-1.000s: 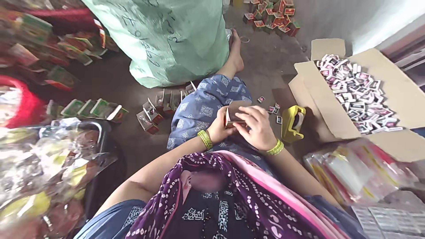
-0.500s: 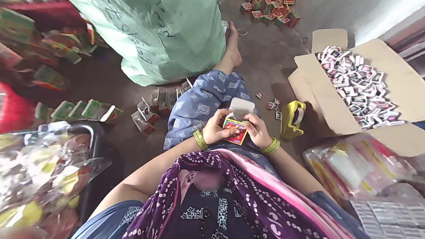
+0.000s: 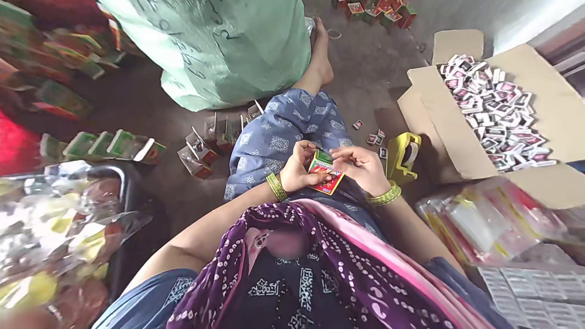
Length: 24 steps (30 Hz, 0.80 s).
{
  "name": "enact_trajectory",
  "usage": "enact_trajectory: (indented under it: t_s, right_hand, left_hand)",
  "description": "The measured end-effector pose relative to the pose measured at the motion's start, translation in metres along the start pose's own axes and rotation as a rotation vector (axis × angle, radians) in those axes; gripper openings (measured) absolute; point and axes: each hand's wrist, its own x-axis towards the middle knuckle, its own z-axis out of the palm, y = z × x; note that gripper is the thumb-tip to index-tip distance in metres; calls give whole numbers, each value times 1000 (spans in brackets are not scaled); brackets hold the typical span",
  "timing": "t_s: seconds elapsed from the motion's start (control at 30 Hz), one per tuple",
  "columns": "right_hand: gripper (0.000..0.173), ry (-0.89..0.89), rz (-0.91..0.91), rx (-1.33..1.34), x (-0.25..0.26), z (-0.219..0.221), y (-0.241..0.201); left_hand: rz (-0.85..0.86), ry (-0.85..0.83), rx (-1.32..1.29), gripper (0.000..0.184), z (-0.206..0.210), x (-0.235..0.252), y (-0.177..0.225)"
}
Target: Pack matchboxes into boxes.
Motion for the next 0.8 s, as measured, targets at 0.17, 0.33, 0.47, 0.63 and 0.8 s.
enact_trajectory:
  t_s: [0.17, 0.33, 0.47, 0.63, 0.8]
  right_hand:
    - [23, -104, -87, -328, -2, -2, -4]
    - [17, -72, -35, -350, -3, -6, -11]
    - [13, -131, -106, -347, -5, -5, -12]
    - [19, -293, -280, -559, -4, -4, -11]
    - [24, -252, -271, -557, -11, -4, -2]
  left_hand:
    - [-3, -33, 42, 92, -1, -1, 0]
    - [37, -102, 113, 94, 0, -1, 0]
    - [28, -114, 139, 94, 0, -1, 0]
    - [21, -131, 152, 94, 0, -1, -1]
    - [-14, -88, 133, 87, 0, -2, -2]
